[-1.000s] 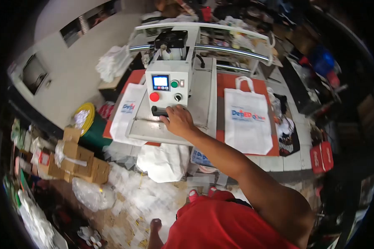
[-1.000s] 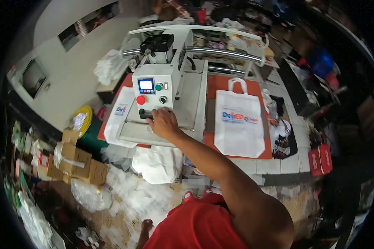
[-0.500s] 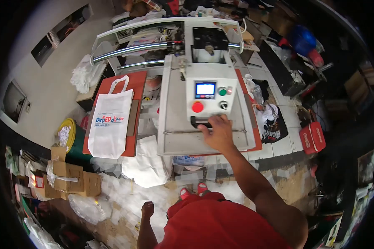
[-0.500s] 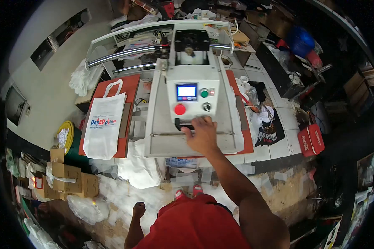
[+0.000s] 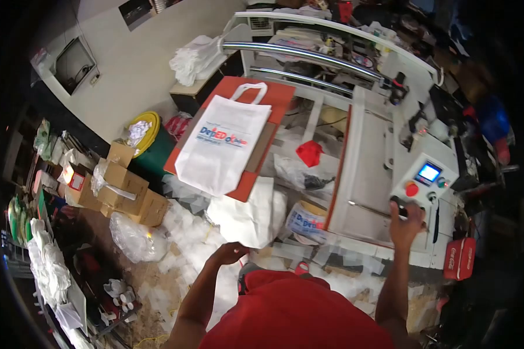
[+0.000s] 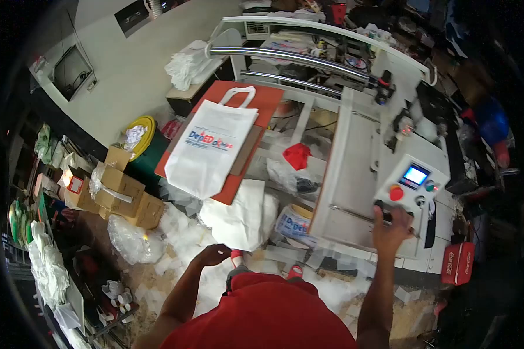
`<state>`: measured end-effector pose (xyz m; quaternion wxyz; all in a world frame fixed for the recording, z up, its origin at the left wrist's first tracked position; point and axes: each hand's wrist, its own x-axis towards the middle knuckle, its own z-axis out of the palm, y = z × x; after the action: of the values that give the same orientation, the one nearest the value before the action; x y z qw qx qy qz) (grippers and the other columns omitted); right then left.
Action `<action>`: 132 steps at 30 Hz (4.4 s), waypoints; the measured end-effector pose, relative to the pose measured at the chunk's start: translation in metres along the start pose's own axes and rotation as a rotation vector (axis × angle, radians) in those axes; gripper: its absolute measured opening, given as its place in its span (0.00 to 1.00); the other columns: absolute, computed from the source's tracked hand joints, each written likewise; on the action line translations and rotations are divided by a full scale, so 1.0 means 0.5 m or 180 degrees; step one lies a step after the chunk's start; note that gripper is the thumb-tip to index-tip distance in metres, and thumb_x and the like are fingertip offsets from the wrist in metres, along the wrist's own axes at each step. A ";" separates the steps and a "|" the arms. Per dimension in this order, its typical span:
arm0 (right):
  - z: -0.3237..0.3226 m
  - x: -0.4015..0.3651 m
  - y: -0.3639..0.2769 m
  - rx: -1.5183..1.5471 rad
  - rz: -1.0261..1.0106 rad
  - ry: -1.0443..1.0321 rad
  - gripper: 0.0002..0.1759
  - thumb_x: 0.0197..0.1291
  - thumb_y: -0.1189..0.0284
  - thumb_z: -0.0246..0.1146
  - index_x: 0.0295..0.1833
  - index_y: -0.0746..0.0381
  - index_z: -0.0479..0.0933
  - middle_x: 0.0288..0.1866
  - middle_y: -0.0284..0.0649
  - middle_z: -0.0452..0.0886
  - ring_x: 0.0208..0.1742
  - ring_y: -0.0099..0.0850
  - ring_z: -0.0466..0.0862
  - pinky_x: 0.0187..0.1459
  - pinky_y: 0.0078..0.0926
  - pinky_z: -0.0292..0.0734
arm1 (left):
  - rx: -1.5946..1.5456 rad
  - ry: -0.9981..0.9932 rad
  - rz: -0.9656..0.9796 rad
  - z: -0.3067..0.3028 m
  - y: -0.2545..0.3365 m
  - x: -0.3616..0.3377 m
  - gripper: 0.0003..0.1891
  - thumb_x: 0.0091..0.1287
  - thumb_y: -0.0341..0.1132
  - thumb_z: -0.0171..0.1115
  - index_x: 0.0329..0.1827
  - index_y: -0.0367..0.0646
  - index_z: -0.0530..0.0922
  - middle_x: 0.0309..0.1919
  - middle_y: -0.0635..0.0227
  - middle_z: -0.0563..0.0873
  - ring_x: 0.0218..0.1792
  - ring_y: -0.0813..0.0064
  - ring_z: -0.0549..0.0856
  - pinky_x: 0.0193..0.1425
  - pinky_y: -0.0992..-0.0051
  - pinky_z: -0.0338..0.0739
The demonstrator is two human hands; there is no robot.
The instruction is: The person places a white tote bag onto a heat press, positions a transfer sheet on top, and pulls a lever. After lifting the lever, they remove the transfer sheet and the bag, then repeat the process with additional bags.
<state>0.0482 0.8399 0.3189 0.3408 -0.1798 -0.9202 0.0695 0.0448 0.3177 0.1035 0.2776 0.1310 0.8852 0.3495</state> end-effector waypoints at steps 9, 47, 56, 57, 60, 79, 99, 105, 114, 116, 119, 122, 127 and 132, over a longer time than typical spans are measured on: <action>0.035 -0.004 -0.021 0.0257 0.0118 0.0157 0.14 0.58 0.67 0.71 0.37 0.62 0.73 0.37 0.41 0.77 0.45 0.42 0.73 0.50 0.40 0.66 | 0.0050 0.1411 0.1203 -0.455 0.143 0.300 0.05 0.60 0.31 0.65 0.36 0.40 0.81 0.29 0.58 0.86 0.32 0.57 0.85 0.39 0.63 0.80; 0.942 -0.662 -0.497 0.1738 0.1457 -0.2542 0.17 0.57 0.69 0.64 0.48 0.67 0.75 0.37 0.52 0.83 0.39 0.47 0.83 0.42 0.41 0.77 | 0.0430 -0.0317 -0.1573 0.027 -0.714 -0.318 0.20 0.71 0.50 0.51 0.40 0.44 0.83 0.41 0.51 0.86 0.45 0.45 0.84 0.50 0.52 0.78; 1.011 -0.702 -0.494 0.1034 0.2127 -0.2783 0.17 0.57 0.68 0.64 0.49 0.67 0.75 0.38 0.52 0.83 0.39 0.47 0.84 0.43 0.41 0.77 | -0.0136 -0.0800 -0.2548 -0.063 -0.664 -0.432 0.21 0.62 0.52 0.61 0.33 0.39 0.81 0.38 0.52 0.87 0.43 0.48 0.85 0.49 0.55 0.79; 1.008 -0.708 -0.492 0.0995 0.2183 -0.2780 0.17 0.57 0.68 0.64 0.49 0.67 0.75 0.38 0.52 0.83 0.40 0.47 0.84 0.43 0.41 0.77 | -0.0283 -0.0471 -0.2944 -0.070 -0.675 -0.430 0.21 0.63 0.52 0.61 0.34 0.40 0.82 0.38 0.52 0.87 0.43 0.47 0.85 0.48 0.55 0.80; 0.990 -0.733 -0.482 0.0948 0.2336 -0.2712 0.18 0.57 0.68 0.64 0.50 0.67 0.75 0.38 0.52 0.83 0.40 0.46 0.84 0.44 0.40 0.77 | -0.0383 -0.0405 -0.3190 -0.094 -0.720 -0.407 0.20 0.63 0.53 0.60 0.38 0.42 0.83 0.38 0.52 0.87 0.44 0.48 0.85 0.50 0.56 0.80; 0.949 -0.786 -0.380 0.2388 0.4464 -0.1999 0.19 0.58 0.66 0.64 0.51 0.67 0.75 0.40 0.53 0.83 0.42 0.45 0.84 0.46 0.39 0.77 | -0.0050 -0.0337 -0.1850 -0.055 -0.677 -0.303 0.15 0.64 0.42 0.65 0.38 0.36 0.80 0.31 0.55 0.87 0.38 0.57 0.88 0.45 0.64 0.81; -0.128 -0.311 -0.698 0.3736 0.1788 -0.1626 0.33 0.55 0.74 0.70 0.67 0.61 0.69 0.41 0.32 0.78 0.33 0.18 0.70 0.39 0.14 0.67 | -0.3686 -0.1305 -0.0168 -0.565 0.027 -0.146 0.24 0.68 0.34 0.62 0.68 0.45 0.71 0.51 0.63 0.82 0.48 0.73 0.80 0.50 0.74 0.77; -0.276 0.043 -0.840 0.2734 -0.0460 0.0086 0.23 0.56 0.73 0.72 0.57 0.62 0.77 0.50 0.37 0.78 0.41 0.18 0.75 0.43 0.14 0.70 | -0.1864 0.1366 0.3613 -0.903 0.282 -0.147 0.19 0.67 0.24 0.61 0.61 0.37 0.75 0.54 0.63 0.81 0.55 0.76 0.78 0.61 0.77 0.71; 0.252 0.214 -0.956 0.2063 -0.0239 0.0947 0.11 0.68 0.70 0.56 0.47 0.64 0.80 0.40 0.51 0.84 0.33 0.32 0.82 0.39 0.30 0.77 | 0.0862 0.3465 0.2682 -1.000 0.126 0.235 0.30 0.60 0.26 0.49 0.70 0.49 0.72 0.34 0.51 0.76 0.37 0.52 0.79 0.44 0.58 0.75; 0.528 0.062 -0.863 0.0864 0.0272 -0.1551 0.12 0.66 0.69 0.54 0.45 0.64 0.79 0.41 0.57 0.83 0.43 0.53 0.83 0.45 0.46 0.78 | 0.1045 0.1701 0.0637 -0.854 -0.068 0.359 0.29 0.61 0.33 0.51 0.69 0.54 0.71 0.48 0.48 0.81 0.51 0.51 0.81 0.59 0.51 0.73; 0.605 -0.134 -0.848 0.1188 0.0081 -0.0916 0.11 0.61 0.73 0.59 0.48 0.61 0.81 0.42 0.52 0.83 0.45 0.51 0.82 0.50 0.45 0.76 | 0.1328 0.1698 0.0583 -0.708 -0.232 0.339 0.31 0.58 0.35 0.54 0.69 0.56 0.71 0.49 0.56 0.82 0.49 0.56 0.82 0.52 0.45 0.70; 0.565 -0.164 -0.880 0.1154 0.0137 -0.0500 0.12 0.60 0.75 0.61 0.49 0.60 0.80 0.43 0.50 0.81 0.46 0.51 0.80 0.50 0.45 0.75 | 0.1107 0.2135 0.1026 -0.693 -0.252 0.334 0.30 0.54 0.32 0.55 0.65 0.47 0.72 0.44 0.56 0.83 0.45 0.54 0.82 0.47 0.49 0.70; 0.554 -0.178 -0.881 0.1256 0.0238 -0.0383 0.12 0.58 0.78 0.62 0.49 0.61 0.80 0.43 0.50 0.78 0.47 0.51 0.77 0.50 0.45 0.73 | 0.0808 0.2288 0.1173 -0.688 -0.259 0.329 0.29 0.51 0.30 0.56 0.61 0.42 0.74 0.42 0.53 0.83 0.45 0.52 0.82 0.47 0.51 0.70; 0.546 -0.179 -0.884 0.1198 0.0212 -0.0429 0.13 0.58 0.77 0.62 0.49 0.61 0.80 0.43 0.50 0.74 0.46 0.50 0.75 0.49 0.44 0.72 | 0.0934 0.2510 0.1126 -0.677 -0.271 0.325 0.29 0.48 0.30 0.56 0.59 0.43 0.75 0.42 0.56 0.83 0.46 0.55 0.81 0.50 0.53 0.67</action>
<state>-0.1922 0.3954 0.1686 0.3037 -0.1382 -0.9052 0.2634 -0.2898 0.1043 0.1483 -0.1661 0.1750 0.9275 0.2856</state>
